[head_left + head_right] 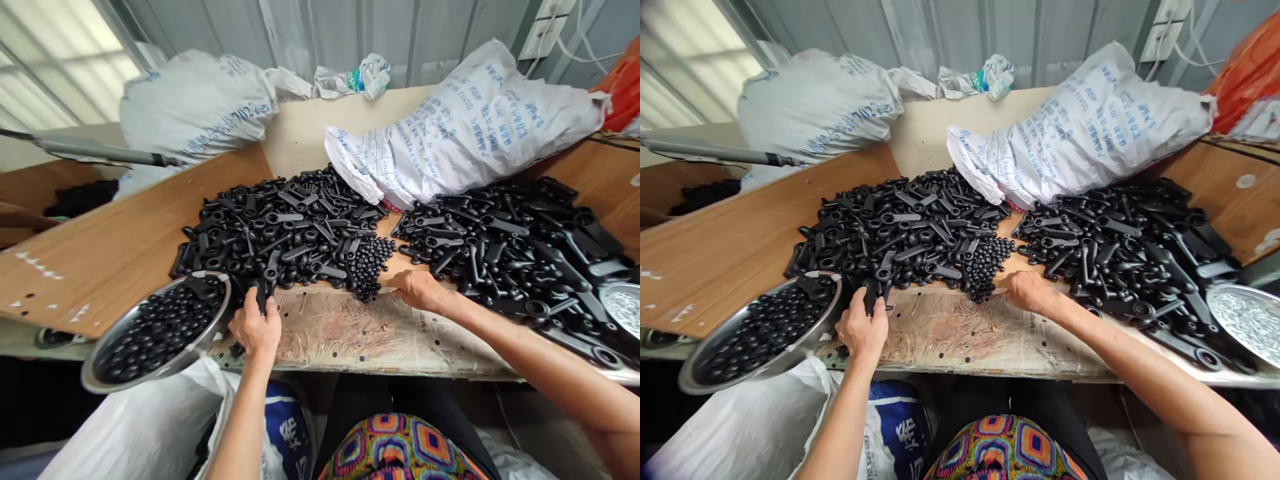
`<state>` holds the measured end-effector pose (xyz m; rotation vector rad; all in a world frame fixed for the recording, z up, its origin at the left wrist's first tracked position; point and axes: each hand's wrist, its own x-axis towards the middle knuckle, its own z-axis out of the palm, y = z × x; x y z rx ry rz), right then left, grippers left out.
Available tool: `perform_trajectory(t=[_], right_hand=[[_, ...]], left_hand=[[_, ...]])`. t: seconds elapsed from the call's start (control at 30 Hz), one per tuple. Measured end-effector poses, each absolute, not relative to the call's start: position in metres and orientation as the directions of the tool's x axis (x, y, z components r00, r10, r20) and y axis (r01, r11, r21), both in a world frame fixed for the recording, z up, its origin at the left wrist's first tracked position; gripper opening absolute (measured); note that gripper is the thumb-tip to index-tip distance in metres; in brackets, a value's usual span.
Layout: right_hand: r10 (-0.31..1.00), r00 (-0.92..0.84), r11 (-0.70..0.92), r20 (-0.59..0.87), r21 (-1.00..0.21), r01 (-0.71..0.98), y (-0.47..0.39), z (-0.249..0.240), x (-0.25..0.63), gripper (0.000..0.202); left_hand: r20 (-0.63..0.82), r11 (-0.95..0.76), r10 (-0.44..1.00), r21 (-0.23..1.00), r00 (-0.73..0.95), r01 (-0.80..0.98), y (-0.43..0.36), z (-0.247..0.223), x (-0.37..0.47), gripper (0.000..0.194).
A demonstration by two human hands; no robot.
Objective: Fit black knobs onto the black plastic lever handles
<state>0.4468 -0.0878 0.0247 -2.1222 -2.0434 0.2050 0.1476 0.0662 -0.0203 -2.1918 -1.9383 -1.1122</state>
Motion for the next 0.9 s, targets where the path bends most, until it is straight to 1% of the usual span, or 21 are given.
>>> perform_trajectory(t=[0.07,0.1,0.17,0.2,0.23,0.3,0.37,0.47,0.53,0.6,0.7,0.8,0.87,0.9], right_hand=[[0.999,0.046,-0.039,0.019,-0.279,0.96,-0.081,0.021,0.436,0.018],[0.998,0.056,-0.045,0.025,-0.304,0.952,-0.078,0.02,0.433,0.017],[0.994,0.107,-0.09,0.022,-0.395,0.914,-0.07,0.016,0.429,0.014],[0.989,0.146,-0.126,0.009,-0.447,0.886,-0.066,0.013,0.428,0.012],[0.982,0.189,-0.169,-0.01,-0.499,0.85,-0.063,0.01,0.428,0.011],[0.958,0.28,-0.257,-0.057,-0.6,0.758,-0.058,0.004,0.43,0.01],[0.927,0.359,-0.336,-0.11,-0.667,0.664,-0.057,-0.001,0.433,0.012],[0.88,0.436,-0.423,-0.19,-0.732,0.534,-0.063,-0.004,0.436,0.021],[0.867,0.45,-0.449,-0.214,-0.727,0.519,-0.07,-0.003,0.437,0.023],[0.882,0.428,-0.437,-0.196,-0.681,0.588,-0.075,-0.001,0.437,0.021],[0.931,0.345,-0.35,-0.12,-0.567,0.746,-0.077,0.0,0.439,0.017],[0.964,0.262,-0.255,-0.053,-0.473,0.843,-0.078,0.003,0.44,0.017],[0.972,0.235,-0.224,-0.028,-0.428,0.875,-0.084,0.008,0.438,0.017],[0.975,0.223,-0.209,-0.017,-0.417,0.884,-0.09,0.012,0.437,0.017]], left_hand=[[0.54,-0.369,0.841,0.538,0.026,0.758,0.049,-0.017,0.149,0.044],[0.538,-0.453,0.837,0.58,0.099,0.677,0.039,-0.016,0.152,0.042],[0.486,-0.594,0.804,0.63,0.342,0.501,0.021,-0.018,0.162,0.035],[0.446,-0.64,0.759,0.641,0.474,0.422,0.013,-0.021,0.168,0.032],[0.407,-0.677,0.698,0.644,0.589,0.356,0.007,-0.024,0.175,0.029],[0.362,-0.732,0.574,0.629,0.734,0.263,0.0,-0.032,0.187,0.024],[0.345,-0.768,0.497,0.603,0.797,0.218,0.0,-0.038,0.196,0.021],[0.327,-0.805,0.464,0.543,0.823,0.238,0.005,-0.038,0.204,0.02],[0.321,-0.828,0.47,0.484,0.822,0.284,0.006,-0.031,0.206,0.022],[0.302,-0.849,0.461,0.425,0.835,0.315,0.002,-0.022,0.208,0.023],[0.208,-0.87,0.424,0.364,0.881,0.333,-0.007,-0.009,0.21,0.027],[0.105,-0.86,0.455,0.308,0.884,0.406,-0.012,-0.003,0.214,0.038],[0.064,-0.824,0.51,0.322,0.858,0.466,-0.012,-0.004,0.216,0.043],[0.053,-0.795,0.536,0.366,0.842,0.483,-0.011,-0.004,0.217,0.044]])
